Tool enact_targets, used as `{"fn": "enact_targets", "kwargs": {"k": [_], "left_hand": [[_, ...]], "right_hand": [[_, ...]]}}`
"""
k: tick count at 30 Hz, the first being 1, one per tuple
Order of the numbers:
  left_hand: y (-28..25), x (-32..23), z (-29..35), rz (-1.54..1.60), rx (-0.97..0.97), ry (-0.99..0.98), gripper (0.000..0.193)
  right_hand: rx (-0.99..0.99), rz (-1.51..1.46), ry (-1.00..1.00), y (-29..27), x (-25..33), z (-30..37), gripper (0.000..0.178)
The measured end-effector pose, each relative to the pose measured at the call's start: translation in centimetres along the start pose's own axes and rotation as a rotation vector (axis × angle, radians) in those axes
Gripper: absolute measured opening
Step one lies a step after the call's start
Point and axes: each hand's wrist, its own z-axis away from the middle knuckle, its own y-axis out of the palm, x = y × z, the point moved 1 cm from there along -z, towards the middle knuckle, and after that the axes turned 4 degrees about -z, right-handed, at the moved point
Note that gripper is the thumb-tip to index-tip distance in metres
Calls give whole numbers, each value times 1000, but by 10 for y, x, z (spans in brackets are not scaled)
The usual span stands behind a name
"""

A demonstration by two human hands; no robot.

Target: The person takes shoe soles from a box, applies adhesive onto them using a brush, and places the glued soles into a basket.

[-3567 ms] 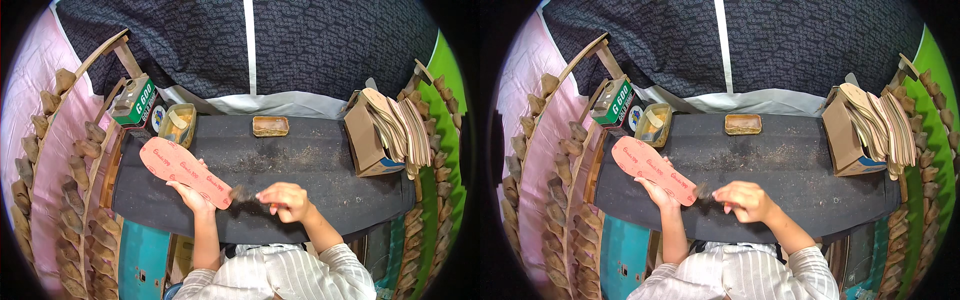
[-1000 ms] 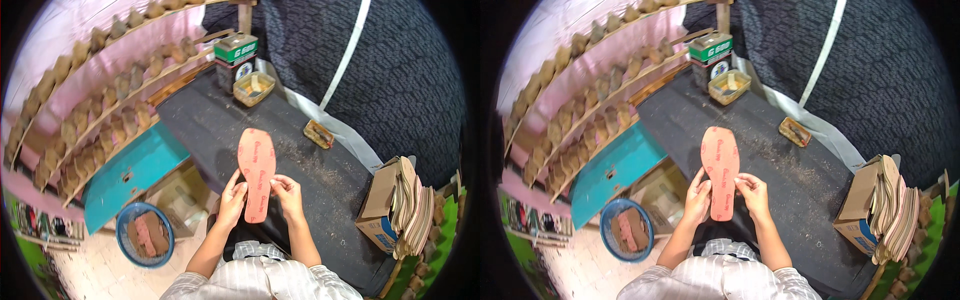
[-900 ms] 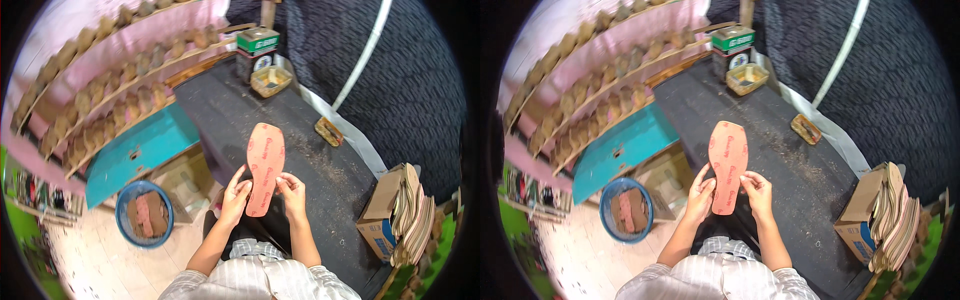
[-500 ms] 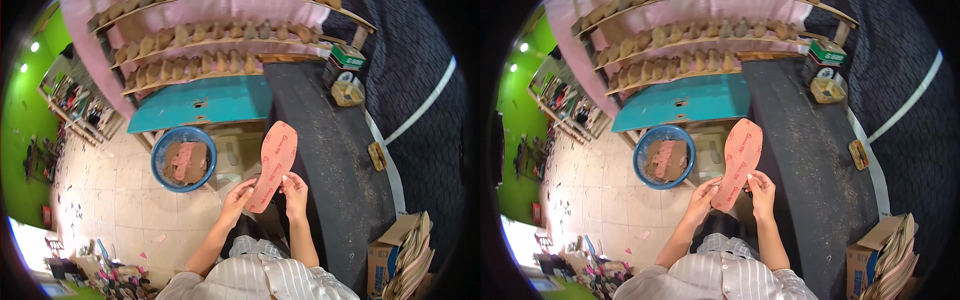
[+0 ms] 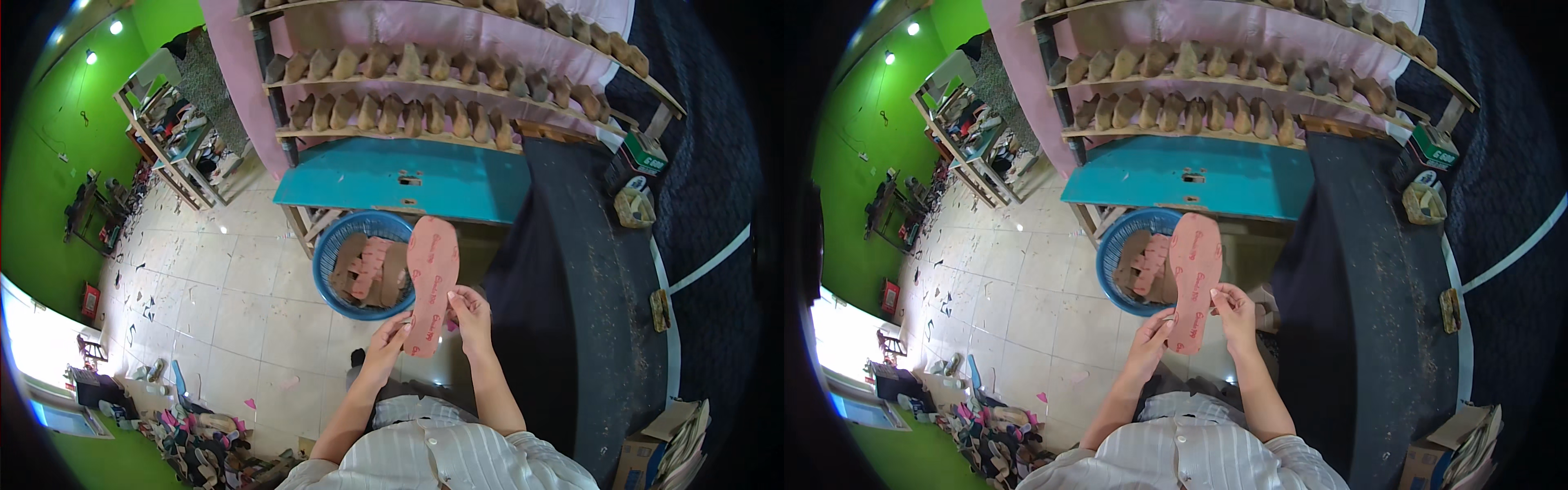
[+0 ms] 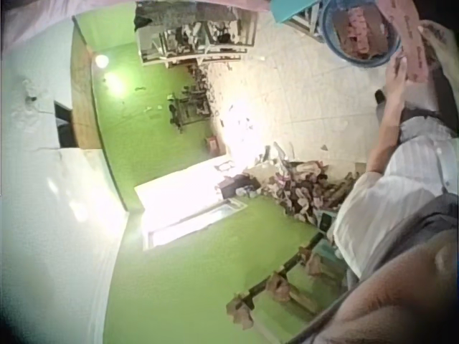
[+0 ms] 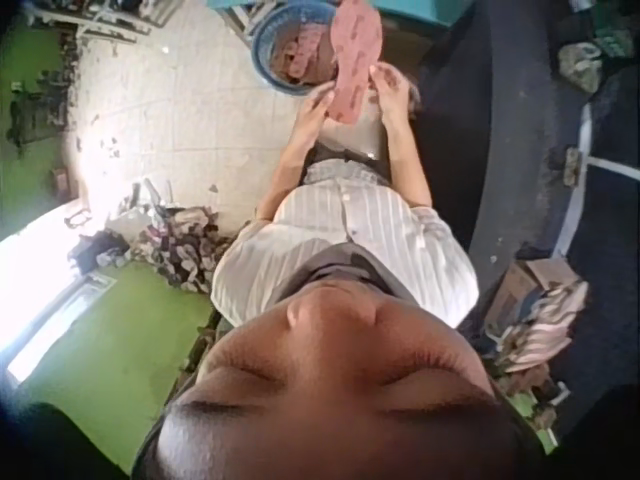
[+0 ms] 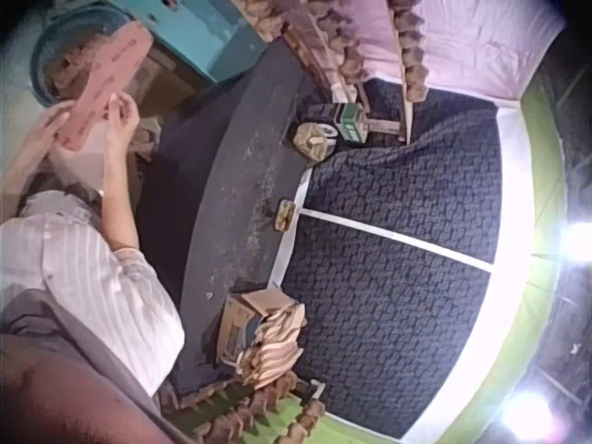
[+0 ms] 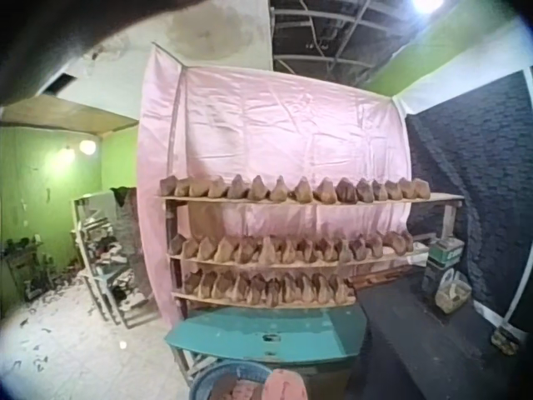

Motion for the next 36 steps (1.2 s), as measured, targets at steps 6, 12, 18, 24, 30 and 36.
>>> {"fn": "enact_targets", "kwargs": {"k": [6, 12, 18, 24, 30, 36], "left_hand": [[-88, -45, -56, 4, -113, -33, 49], [-140, -79, -121, 203, -52, -63, 38], [-178, -72, -167, 292, -132, -108, 34], [-192, -39, -210, 410, -204, -82, 30], [-216, 33, -267, 265, -276, -126, 36], [-256, 110, -321, -242, -456, 7, 60]], "right_hand": [[157, 310, -47, 57, -34, -59, 19], [316, 468, 109, 100, -49, -103, 22], [281, 502, 180, 98, -71, -128, 25], [61, 7, 364, 50, -126, -157, 25], [-253, -344, 306, 7, -208, -216, 20], [-392, -169, 185, -2, -275, -268, 18]]}}
